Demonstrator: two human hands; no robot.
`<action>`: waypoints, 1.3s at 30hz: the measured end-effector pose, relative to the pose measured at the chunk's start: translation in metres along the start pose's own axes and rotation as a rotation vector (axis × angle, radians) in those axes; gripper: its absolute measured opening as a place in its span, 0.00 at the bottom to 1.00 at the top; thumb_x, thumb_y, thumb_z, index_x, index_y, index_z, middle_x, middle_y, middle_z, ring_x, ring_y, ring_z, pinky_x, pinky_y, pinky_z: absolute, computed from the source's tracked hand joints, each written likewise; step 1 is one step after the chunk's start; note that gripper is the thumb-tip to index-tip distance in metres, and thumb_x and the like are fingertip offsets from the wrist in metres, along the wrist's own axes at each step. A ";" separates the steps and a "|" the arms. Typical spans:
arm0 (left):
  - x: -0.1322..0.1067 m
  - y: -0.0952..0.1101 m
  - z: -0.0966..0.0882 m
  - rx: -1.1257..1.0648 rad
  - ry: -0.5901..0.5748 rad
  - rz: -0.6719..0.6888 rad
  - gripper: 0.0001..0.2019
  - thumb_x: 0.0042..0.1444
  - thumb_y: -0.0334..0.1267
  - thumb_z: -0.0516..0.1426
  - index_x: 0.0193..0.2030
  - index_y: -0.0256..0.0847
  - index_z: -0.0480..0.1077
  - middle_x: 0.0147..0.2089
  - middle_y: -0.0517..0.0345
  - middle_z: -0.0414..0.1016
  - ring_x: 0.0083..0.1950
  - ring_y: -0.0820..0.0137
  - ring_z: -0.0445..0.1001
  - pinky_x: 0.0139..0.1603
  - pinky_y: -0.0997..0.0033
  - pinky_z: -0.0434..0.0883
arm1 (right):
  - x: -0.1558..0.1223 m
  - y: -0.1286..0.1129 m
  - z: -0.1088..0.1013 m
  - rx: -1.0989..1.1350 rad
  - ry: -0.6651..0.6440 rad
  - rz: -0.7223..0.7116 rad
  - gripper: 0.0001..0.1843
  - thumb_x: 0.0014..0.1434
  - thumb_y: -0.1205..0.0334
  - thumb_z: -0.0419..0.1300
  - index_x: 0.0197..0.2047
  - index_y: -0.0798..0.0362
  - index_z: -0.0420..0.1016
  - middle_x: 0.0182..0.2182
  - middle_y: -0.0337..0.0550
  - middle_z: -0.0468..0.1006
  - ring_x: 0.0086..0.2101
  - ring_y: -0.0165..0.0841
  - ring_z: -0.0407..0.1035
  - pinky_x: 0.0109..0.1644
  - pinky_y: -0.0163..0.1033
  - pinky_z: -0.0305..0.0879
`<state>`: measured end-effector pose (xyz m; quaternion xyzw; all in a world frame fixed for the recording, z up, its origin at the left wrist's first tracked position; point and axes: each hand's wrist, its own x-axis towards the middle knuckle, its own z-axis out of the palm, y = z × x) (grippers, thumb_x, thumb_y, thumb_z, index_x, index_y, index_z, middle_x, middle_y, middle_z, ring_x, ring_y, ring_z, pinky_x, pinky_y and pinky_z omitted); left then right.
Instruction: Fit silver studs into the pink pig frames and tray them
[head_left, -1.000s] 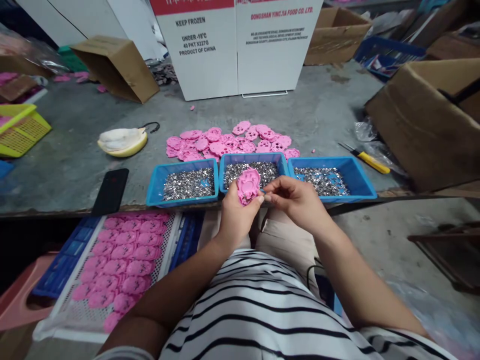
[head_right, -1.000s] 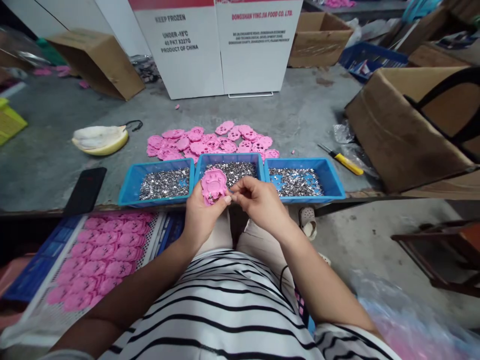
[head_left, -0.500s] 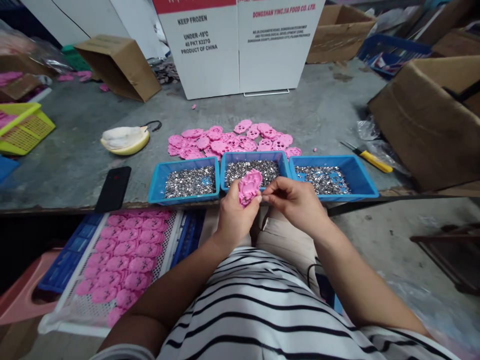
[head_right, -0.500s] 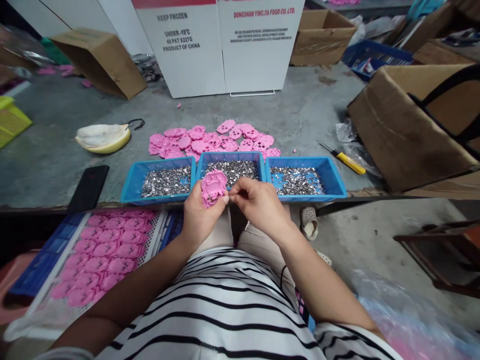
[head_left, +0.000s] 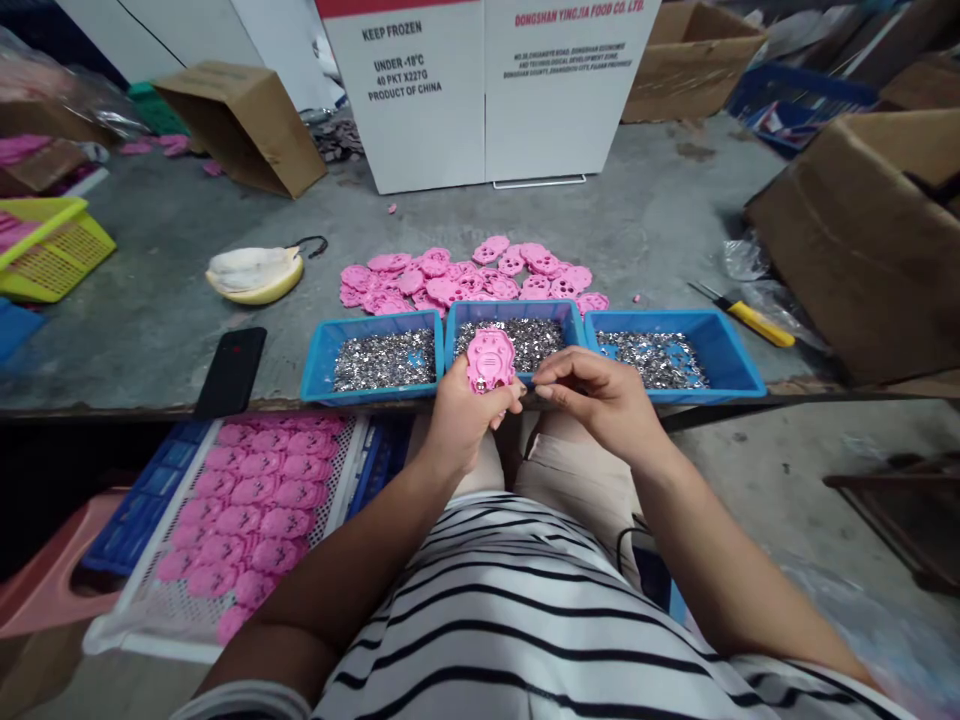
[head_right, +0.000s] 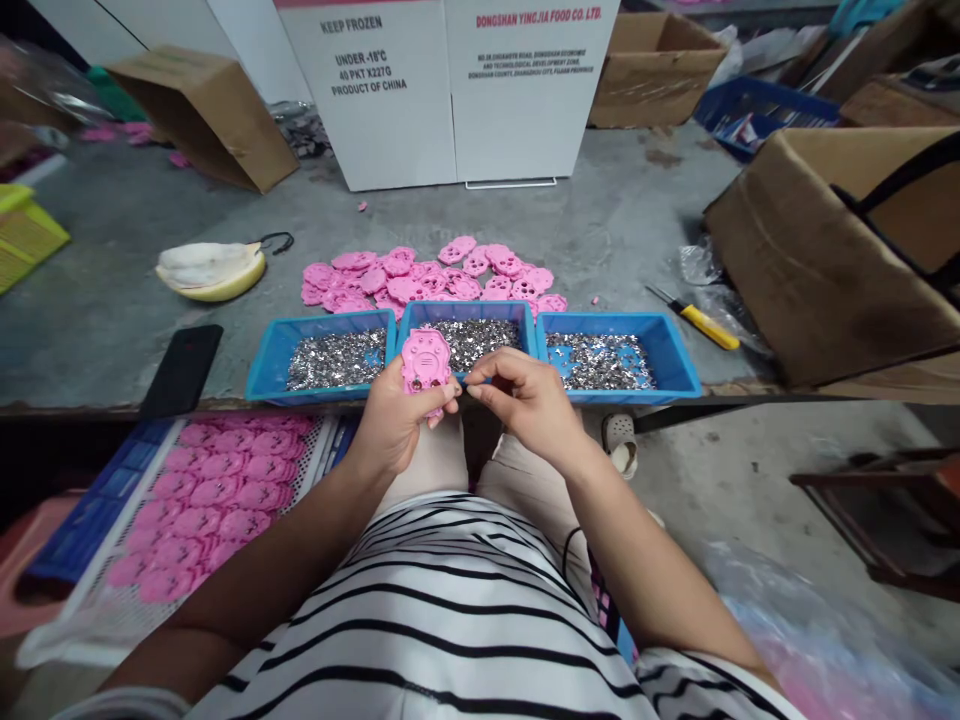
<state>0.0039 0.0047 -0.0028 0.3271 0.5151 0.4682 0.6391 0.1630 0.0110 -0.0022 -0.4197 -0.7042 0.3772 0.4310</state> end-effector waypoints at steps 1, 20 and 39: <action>0.000 0.001 0.000 -0.011 -0.014 -0.019 0.24 0.33 0.36 0.63 0.39 0.35 0.60 0.29 0.62 0.67 0.23 0.80 0.67 0.17 0.83 0.55 | 0.001 0.000 -0.002 -0.039 -0.026 -0.062 0.05 0.58 0.62 0.62 0.32 0.53 0.76 0.34 0.46 0.77 0.36 0.34 0.71 0.40 0.39 0.67; -0.005 -0.005 0.003 -0.053 0.016 0.074 0.25 0.36 0.38 0.62 0.42 0.35 0.60 0.30 0.61 0.68 0.25 0.80 0.67 0.20 0.83 0.59 | 0.001 0.001 0.023 -0.020 0.101 -0.012 0.10 0.60 0.62 0.60 0.27 0.54 0.72 0.36 0.47 0.72 0.40 0.34 0.68 0.45 0.41 0.66; -0.016 0.012 -0.006 -0.080 -0.335 -0.046 0.35 0.49 0.56 0.50 0.63 0.44 0.51 0.38 0.53 0.71 0.21 0.77 0.68 0.15 0.80 0.57 | 0.011 -0.006 0.001 -0.264 -0.140 -0.159 0.11 0.64 0.57 0.56 0.34 0.54 0.72 0.59 0.51 0.67 0.59 0.44 0.59 0.63 0.54 0.55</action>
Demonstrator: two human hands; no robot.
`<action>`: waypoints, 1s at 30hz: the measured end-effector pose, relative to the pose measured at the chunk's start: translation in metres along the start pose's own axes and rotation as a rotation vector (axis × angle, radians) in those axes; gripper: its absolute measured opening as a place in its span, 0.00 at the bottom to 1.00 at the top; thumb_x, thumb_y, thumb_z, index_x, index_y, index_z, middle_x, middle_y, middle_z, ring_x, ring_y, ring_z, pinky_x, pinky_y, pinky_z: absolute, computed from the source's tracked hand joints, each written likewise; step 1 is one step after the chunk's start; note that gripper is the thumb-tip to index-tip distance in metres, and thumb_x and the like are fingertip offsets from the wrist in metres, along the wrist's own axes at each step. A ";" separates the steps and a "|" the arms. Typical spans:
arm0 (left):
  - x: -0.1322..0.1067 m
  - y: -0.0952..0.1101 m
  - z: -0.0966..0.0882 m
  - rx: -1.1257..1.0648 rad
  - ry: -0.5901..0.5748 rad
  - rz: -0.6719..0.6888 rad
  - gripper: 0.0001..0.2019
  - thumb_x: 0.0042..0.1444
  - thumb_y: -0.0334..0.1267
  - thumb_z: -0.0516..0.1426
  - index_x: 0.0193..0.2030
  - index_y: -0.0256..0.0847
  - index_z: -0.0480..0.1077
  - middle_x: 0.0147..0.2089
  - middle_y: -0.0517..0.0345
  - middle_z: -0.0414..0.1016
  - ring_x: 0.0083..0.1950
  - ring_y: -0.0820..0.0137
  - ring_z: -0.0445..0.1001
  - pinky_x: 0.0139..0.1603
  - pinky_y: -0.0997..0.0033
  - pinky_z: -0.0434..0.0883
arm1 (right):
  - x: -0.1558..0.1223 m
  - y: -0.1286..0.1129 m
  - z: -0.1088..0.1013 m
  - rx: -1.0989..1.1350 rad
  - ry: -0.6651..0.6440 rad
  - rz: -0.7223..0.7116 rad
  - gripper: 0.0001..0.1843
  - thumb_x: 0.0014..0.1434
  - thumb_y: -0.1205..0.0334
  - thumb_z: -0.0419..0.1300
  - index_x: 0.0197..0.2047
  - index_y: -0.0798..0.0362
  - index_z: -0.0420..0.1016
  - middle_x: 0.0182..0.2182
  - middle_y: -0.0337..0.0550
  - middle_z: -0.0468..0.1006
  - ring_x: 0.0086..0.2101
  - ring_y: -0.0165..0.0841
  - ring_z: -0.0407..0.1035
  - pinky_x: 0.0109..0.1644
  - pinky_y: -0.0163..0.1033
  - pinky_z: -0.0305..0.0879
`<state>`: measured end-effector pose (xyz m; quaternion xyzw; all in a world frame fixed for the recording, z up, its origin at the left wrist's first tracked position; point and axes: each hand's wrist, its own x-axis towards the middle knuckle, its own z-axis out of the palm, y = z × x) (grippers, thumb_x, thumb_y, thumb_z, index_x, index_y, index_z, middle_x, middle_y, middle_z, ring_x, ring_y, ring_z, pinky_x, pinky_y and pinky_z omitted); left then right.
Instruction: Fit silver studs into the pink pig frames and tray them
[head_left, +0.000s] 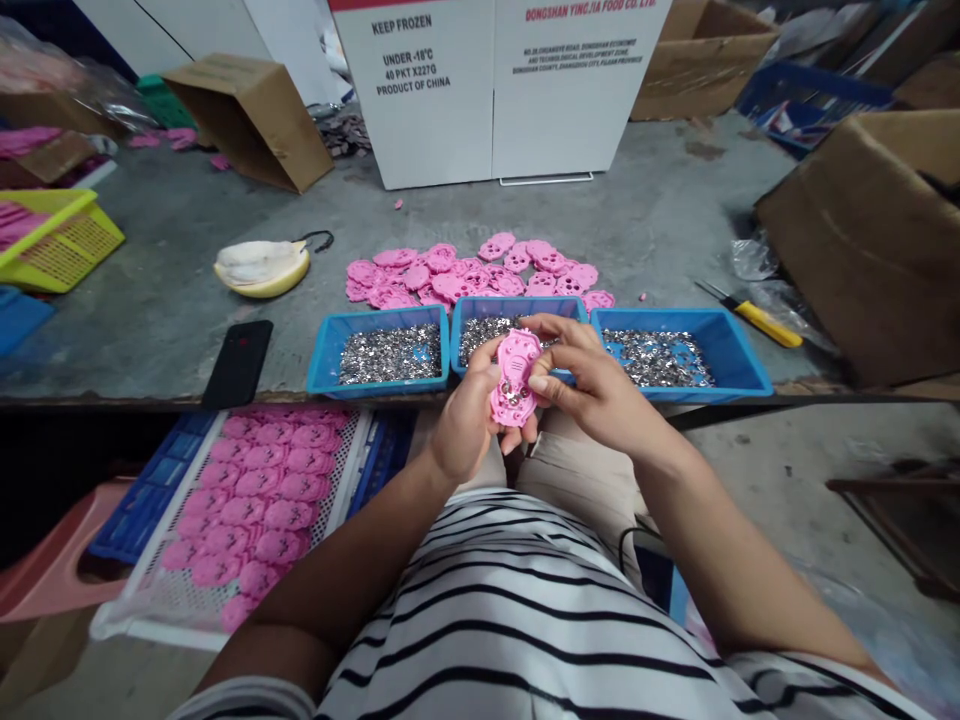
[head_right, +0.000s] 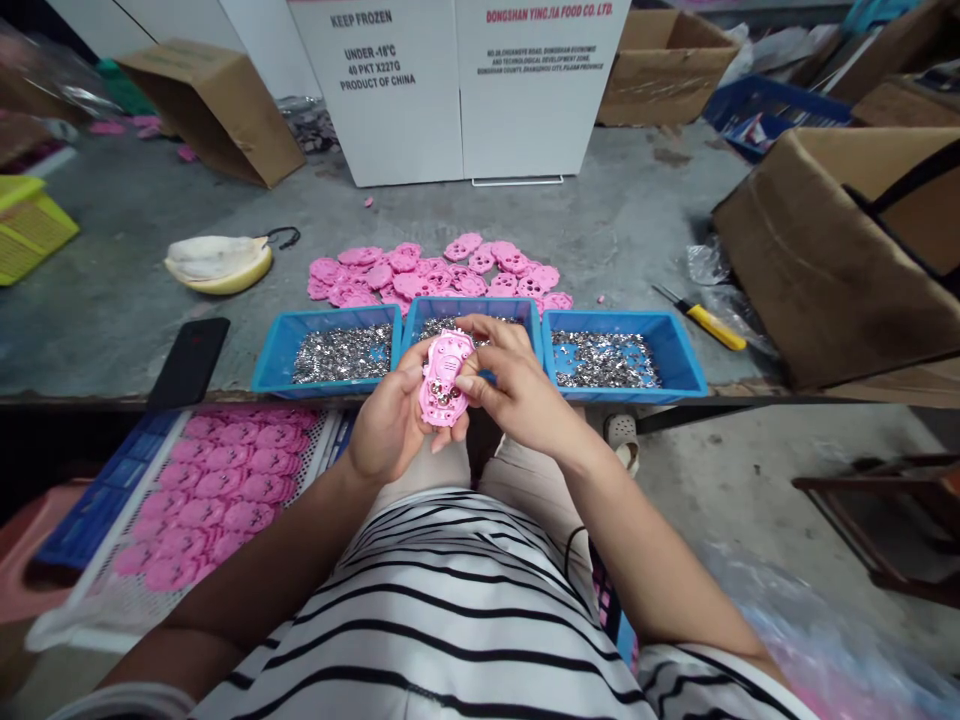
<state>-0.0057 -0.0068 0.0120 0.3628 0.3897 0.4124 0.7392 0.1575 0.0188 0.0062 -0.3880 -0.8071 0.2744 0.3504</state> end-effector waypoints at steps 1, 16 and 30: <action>0.000 0.000 0.000 0.002 -0.003 0.002 0.35 0.49 0.55 0.50 0.63 0.44 0.51 0.38 0.53 0.70 0.21 0.77 0.67 0.15 0.80 0.57 | 0.000 0.000 0.000 -0.002 -0.008 0.000 0.11 0.64 0.57 0.56 0.34 0.54 0.72 0.59 0.51 0.67 0.60 0.44 0.58 0.63 0.54 0.55; 0.003 -0.011 -0.007 0.075 -0.087 0.008 0.35 0.53 0.54 0.48 0.66 0.42 0.47 0.33 0.59 0.65 0.22 0.75 0.68 0.14 0.79 0.59 | 0.003 0.001 -0.005 -0.062 -0.108 -0.027 0.12 0.64 0.58 0.56 0.30 0.54 0.70 0.56 0.53 0.68 0.57 0.44 0.60 0.62 0.54 0.56; 0.006 -0.011 -0.003 -0.005 0.004 -0.023 0.30 0.44 0.39 0.51 0.57 0.37 0.53 0.32 0.59 0.68 0.20 0.74 0.68 0.13 0.79 0.57 | -0.004 0.003 0.018 0.388 0.171 0.230 0.11 0.57 0.59 0.64 0.25 0.53 0.76 0.48 0.48 0.73 0.53 0.39 0.67 0.60 0.47 0.61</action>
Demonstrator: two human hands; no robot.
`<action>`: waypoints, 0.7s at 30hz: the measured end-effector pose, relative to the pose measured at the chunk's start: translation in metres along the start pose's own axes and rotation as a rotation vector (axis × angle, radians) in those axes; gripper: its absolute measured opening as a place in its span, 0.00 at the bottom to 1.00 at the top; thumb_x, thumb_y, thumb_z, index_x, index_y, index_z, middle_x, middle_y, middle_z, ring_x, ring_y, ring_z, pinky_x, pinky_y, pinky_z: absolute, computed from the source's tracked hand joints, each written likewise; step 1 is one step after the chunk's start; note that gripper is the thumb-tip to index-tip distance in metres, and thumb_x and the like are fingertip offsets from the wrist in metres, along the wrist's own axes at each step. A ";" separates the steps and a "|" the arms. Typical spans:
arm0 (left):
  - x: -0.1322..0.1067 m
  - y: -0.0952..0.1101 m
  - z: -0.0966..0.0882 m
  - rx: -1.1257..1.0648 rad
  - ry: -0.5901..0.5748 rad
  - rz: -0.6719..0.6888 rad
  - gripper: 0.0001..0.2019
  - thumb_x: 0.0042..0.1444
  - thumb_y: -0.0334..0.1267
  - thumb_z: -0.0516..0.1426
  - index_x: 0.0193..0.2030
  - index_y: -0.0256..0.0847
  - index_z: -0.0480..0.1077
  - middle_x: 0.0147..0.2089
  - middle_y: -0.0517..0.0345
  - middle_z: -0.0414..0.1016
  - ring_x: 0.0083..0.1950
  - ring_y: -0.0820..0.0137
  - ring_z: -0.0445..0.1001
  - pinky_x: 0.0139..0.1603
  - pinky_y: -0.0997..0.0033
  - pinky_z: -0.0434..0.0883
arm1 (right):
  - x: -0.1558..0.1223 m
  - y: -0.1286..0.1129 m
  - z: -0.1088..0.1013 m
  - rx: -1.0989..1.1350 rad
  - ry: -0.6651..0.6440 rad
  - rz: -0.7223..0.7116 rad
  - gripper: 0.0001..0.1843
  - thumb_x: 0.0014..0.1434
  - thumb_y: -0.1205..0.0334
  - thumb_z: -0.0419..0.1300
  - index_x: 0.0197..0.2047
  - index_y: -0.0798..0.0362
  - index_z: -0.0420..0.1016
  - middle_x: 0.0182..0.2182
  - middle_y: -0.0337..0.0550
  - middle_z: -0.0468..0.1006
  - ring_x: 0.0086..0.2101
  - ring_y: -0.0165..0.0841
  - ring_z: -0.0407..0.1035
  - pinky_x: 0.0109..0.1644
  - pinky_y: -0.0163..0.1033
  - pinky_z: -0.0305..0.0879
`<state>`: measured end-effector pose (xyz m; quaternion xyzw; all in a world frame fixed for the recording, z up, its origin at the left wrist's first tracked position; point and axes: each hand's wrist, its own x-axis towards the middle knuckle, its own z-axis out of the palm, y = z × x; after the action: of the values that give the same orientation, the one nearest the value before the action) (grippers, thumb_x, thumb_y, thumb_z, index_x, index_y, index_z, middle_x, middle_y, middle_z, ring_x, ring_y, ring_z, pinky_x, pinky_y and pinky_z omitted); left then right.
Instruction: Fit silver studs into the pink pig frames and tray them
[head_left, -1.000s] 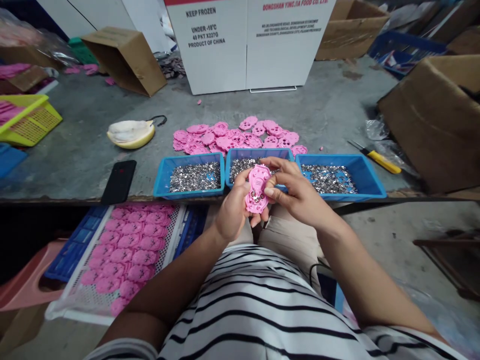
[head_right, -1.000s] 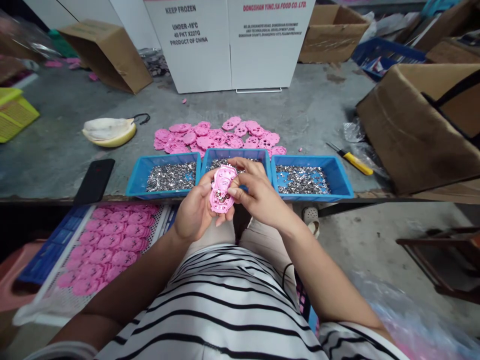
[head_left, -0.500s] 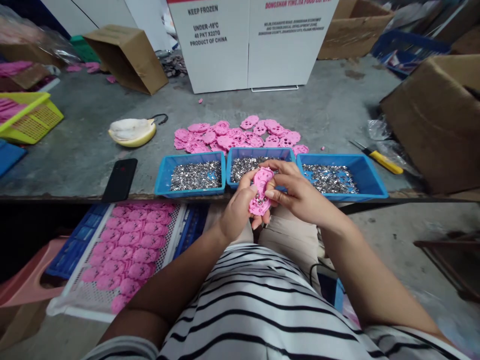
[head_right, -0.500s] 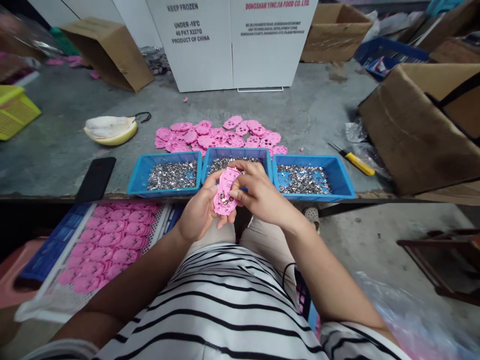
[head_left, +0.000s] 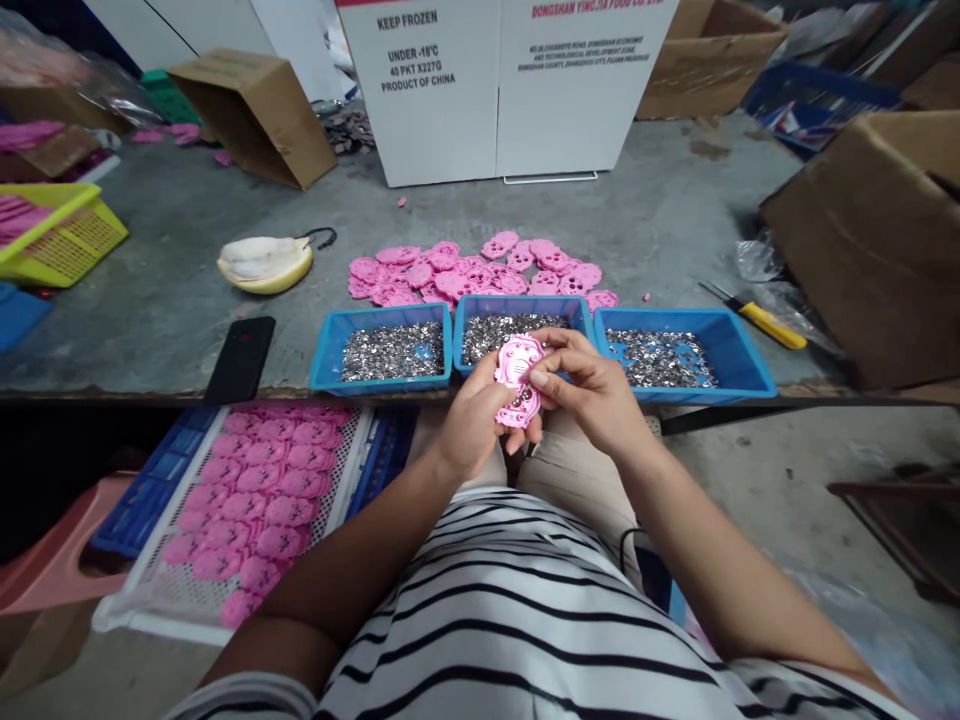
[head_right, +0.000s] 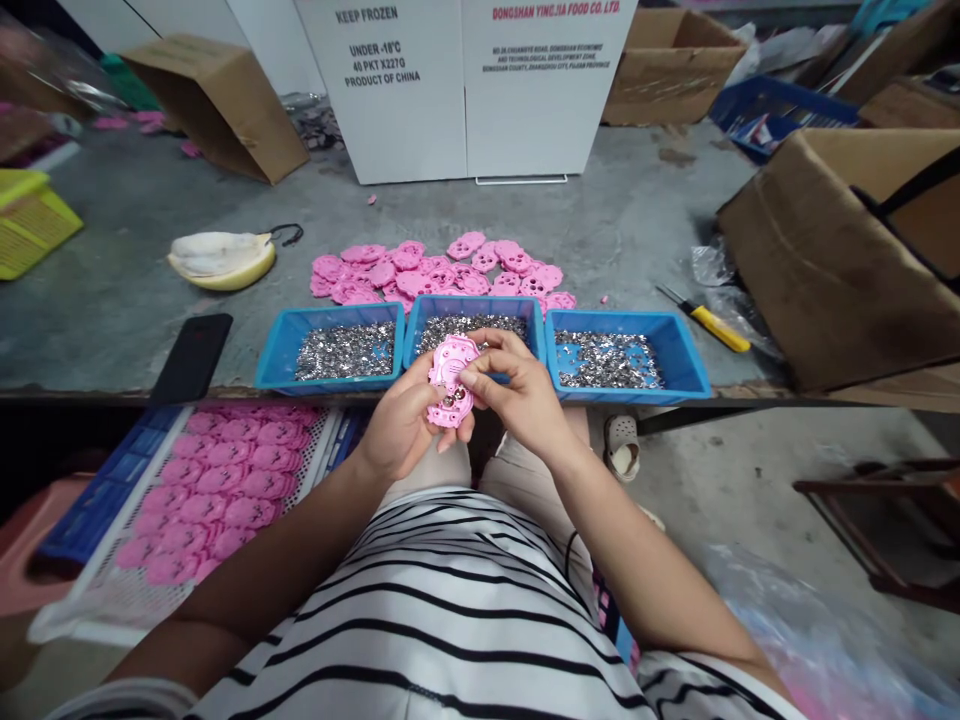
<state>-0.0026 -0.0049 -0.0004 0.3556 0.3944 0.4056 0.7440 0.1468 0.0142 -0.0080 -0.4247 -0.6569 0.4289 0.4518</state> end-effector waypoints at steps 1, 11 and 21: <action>0.000 0.000 0.000 0.002 0.004 -0.002 0.29 0.44 0.38 0.51 0.56 0.37 0.53 0.31 0.59 0.68 0.20 0.74 0.68 0.13 0.80 0.57 | 0.000 0.000 0.000 0.006 0.009 -0.007 0.11 0.58 0.59 0.63 0.25 0.53 0.75 0.48 0.48 0.73 0.53 0.39 0.67 0.60 0.48 0.61; 0.001 -0.002 -0.002 0.062 -0.003 0.051 0.26 0.49 0.38 0.54 0.55 0.36 0.54 0.33 0.61 0.72 0.19 0.78 0.68 0.13 0.84 0.54 | -0.002 0.004 -0.003 0.090 0.155 -0.017 0.09 0.57 0.55 0.64 0.31 0.52 0.78 0.48 0.48 0.75 0.53 0.40 0.67 0.59 0.50 0.63; 0.004 -0.019 -0.023 0.083 0.066 0.084 0.24 0.46 0.29 0.53 0.52 0.35 0.55 0.27 0.66 0.69 0.18 0.82 0.64 0.18 0.84 0.57 | -0.013 -0.009 0.002 0.051 0.332 0.118 0.01 0.51 0.60 0.67 0.29 0.45 0.79 0.41 0.47 0.77 0.50 0.45 0.70 0.61 0.57 0.60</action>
<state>-0.0151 -0.0048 -0.0273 0.3888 0.4201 0.4312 0.6975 0.1463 -0.0005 -0.0028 -0.5158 -0.5363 0.3951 0.5387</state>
